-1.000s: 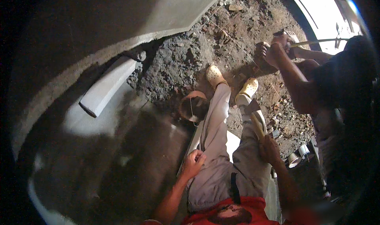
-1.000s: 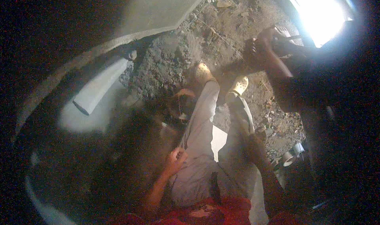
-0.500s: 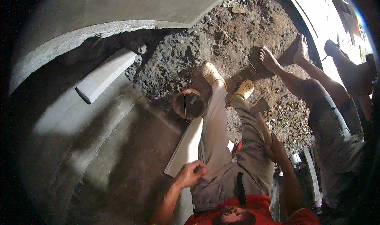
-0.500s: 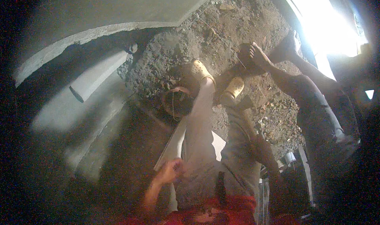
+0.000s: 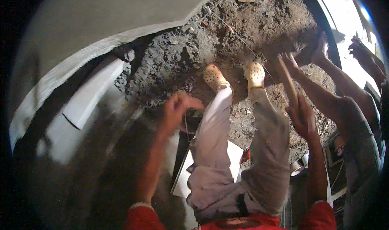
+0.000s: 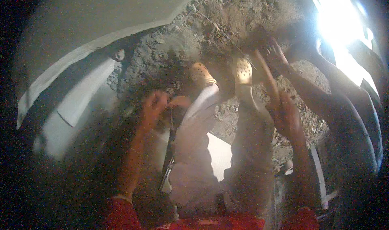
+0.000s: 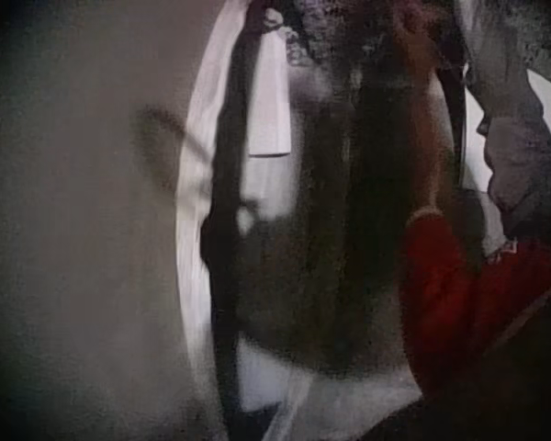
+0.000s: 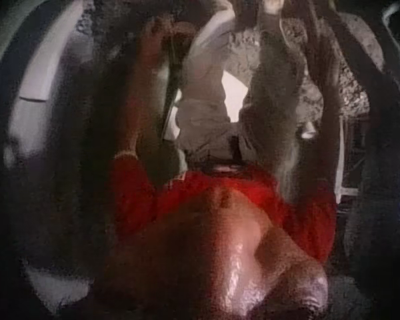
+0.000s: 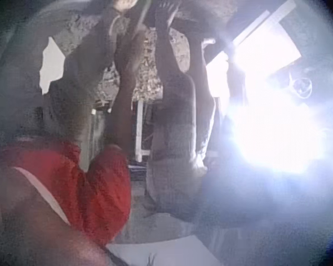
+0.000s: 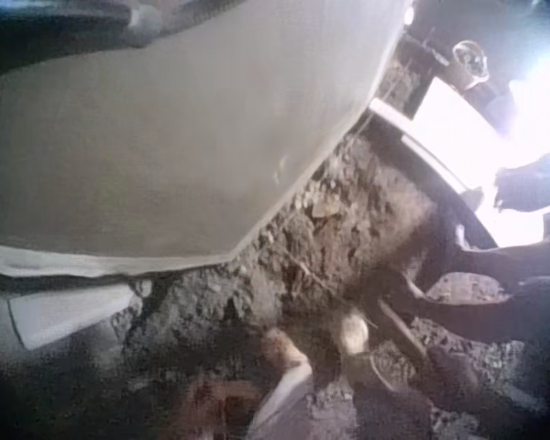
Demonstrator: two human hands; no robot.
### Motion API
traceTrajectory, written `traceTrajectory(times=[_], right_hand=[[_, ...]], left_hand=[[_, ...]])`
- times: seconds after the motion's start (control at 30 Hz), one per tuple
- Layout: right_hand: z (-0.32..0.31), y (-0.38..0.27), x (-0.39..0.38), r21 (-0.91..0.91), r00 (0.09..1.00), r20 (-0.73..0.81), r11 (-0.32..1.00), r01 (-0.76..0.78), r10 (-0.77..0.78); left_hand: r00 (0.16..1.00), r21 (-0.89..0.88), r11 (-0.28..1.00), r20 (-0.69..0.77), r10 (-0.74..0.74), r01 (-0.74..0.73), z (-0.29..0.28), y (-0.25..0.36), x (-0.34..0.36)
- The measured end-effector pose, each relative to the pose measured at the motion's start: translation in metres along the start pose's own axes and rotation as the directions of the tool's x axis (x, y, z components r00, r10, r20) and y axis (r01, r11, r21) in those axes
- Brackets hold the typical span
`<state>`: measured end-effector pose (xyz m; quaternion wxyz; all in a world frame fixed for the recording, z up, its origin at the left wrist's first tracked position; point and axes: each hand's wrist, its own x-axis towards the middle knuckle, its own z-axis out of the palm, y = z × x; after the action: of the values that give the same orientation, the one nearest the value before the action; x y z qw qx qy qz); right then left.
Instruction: The person measures and marks the floor using a tape measure and string line, then uses a hammer to tap tiles into place. They adjust the string line and continue positioning tiles along the marked boundary.
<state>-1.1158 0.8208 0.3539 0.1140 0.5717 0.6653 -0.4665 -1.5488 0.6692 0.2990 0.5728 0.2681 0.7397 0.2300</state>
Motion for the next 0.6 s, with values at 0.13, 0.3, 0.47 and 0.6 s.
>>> traceTrajectory(times=[0.13,0.3,0.47,0.6], right_hand=[[0.044,0.054,0.146,0.053,0.945,-0.238,0.968,0.243,-0.224],[0.106,0.127,0.282,0.297,0.974,-0.222,0.954,0.029,0.040],[0.132,0.186,0.334,0.264,0.958,-0.275,0.952,0.156,-0.080],[0.141,0.203,0.351,0.005,0.925,-0.347,0.985,0.170,-0.158]], left_hand=[[0.989,-0.263,0.964,-0.151,0.010,-0.049,0.048,-0.029,0.205],[0.944,-0.196,0.974,-0.328,0.041,-0.111,0.098,-0.021,0.356],[0.942,-0.134,0.972,-0.302,0.145,-0.193,0.102,-0.008,0.403],[0.958,-0.186,0.974,-0.274,0.077,-0.132,0.111,-0.001,0.413]])
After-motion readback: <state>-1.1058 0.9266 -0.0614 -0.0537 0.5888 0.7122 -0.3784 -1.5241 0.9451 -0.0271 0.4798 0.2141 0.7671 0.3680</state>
